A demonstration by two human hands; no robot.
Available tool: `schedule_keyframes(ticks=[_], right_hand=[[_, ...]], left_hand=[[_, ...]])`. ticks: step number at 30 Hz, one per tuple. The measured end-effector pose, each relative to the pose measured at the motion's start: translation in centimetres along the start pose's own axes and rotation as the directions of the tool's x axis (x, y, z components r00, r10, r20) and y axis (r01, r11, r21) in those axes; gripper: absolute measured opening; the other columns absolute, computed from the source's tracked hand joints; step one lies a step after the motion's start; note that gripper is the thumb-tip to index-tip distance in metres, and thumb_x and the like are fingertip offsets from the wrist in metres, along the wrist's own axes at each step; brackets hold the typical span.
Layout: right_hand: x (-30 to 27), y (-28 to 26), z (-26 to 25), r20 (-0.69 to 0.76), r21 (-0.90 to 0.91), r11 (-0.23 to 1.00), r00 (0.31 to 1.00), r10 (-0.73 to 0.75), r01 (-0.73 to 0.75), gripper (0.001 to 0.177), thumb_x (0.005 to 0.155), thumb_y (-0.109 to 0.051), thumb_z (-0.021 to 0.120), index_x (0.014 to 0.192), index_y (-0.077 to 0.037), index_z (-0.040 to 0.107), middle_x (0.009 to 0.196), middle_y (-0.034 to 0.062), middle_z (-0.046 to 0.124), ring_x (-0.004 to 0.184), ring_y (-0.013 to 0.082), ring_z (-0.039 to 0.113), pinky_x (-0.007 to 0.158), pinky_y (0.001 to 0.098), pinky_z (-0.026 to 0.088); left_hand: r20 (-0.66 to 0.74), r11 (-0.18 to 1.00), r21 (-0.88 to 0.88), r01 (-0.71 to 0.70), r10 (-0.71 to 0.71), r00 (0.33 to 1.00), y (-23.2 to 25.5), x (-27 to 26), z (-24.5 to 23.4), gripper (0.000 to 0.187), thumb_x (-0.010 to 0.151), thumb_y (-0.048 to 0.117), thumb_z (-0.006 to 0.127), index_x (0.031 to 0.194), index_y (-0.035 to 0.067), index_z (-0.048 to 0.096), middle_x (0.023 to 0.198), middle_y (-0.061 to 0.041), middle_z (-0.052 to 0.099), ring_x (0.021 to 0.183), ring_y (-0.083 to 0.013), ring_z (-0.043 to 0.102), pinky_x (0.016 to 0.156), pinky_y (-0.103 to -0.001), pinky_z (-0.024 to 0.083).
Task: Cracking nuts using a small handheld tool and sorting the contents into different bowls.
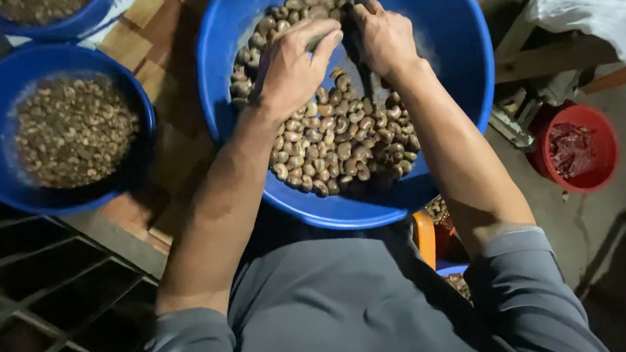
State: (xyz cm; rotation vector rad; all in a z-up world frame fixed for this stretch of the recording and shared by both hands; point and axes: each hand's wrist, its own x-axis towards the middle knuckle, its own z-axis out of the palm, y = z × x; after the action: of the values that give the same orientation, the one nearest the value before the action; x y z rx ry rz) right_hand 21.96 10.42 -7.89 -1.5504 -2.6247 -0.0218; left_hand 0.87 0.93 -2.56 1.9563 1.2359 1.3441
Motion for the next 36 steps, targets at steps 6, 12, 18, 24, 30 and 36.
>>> schedule_keyframes(ticks=[6,12,18,24,30,36], right_hand=[[-1.4,-2.2,-2.8,-0.114,0.303,0.953,0.992,0.053,-0.016,0.014,0.095,-0.019,0.061,0.107,-0.011,0.058,0.099,0.0147,0.068,0.079,0.0434,0.067,0.059,0.0534,0.049],[-3.2,-6.6,-9.0,0.285,0.955,-0.143,0.931,0.227,-0.258,0.013,0.105,-0.011,0.06,0.115,-0.007,0.054,0.106,0.011,0.066,0.075,0.0146,0.072,0.069,0.0281,0.068],[-4.6,-7.7,-9.8,0.174,0.899,-0.432,0.962,0.211,-0.068,0.022,0.101,-0.002,0.065,0.121,-0.008,0.055,0.115,0.0135,0.066,0.089,0.0257,0.078,0.079,0.0325,0.069],[-5.5,-8.5,-10.3,0.121,0.954,-0.295,0.972,0.2,-0.058,0.037,0.098,-0.001,0.068,0.132,-0.004,0.055,0.112,0.0136,0.072,0.097,0.0225,0.077,0.087,0.0335,0.069],[-5.6,-8.6,-10.3,-0.038,0.999,-0.004,0.99,0.134,0.039,0.047,0.103,-0.014,0.067,0.142,0.001,0.048,0.104,0.0093,0.069,0.086,0.0155,0.072,0.083,0.0293,0.068],[-6.0,-9.1,-11.3,-0.061,0.988,0.149,0.987,0.145,0.039,0.05,0.105,-0.024,0.064,0.144,0.002,0.047,0.106,0.0074,0.066,0.079,0.0123,0.069,0.075,0.0257,0.067]], left_hand=[[-0.027,1.0,0.006,-0.004,0.005,1.0,0.6,0.2,-0.3,0.027,0.103,0.022,0.062,0.115,0.002,0.075,0.114,-0.013,0.078,0.105,-0.0271,0.075,0.093,-0.036,0.058],[-0.032,0.987,-0.138,0.083,-0.089,0.996,0.9,0.4,-0.8,0.034,0.107,0.027,0.055,0.124,0.001,0.069,0.124,-0.018,0.074,0.111,-0.0294,0.076,0.093,-0.035,0.065],[-0.073,0.964,-0.227,-0.138,0.124,0.99,2.4,0.8,-1.8,0.02,0.107,0.012,0.06,0.121,0.001,0.07,0.12,-0.016,0.075,0.114,-0.0283,0.074,0.101,-0.037,0.062],[-0.08,0.952,-0.294,-0.088,0.067,0.995,3.2,0.8,-2.0,0.018,0.106,0.013,0.064,0.119,0.003,0.071,0.115,-0.015,0.076,0.107,-0.0263,0.077,0.092,-0.033,0.067],[-0.06,0.953,-0.288,-0.093,0.08,0.995,4.6,1.0,-2.9,0.018,0.107,0.016,0.062,0.116,0.005,0.073,0.116,-0.012,0.075,0.111,-0.0239,0.073,0.101,-0.034,0.061],[-0.034,0.955,-0.275,-0.112,0.106,0.994,4.0,1.0,-2.8,0.018,0.107,0.016,0.063,0.116,0.005,0.074,0.118,-0.011,0.075,0.116,-0.0242,0.07,0.106,-0.035,0.057]])
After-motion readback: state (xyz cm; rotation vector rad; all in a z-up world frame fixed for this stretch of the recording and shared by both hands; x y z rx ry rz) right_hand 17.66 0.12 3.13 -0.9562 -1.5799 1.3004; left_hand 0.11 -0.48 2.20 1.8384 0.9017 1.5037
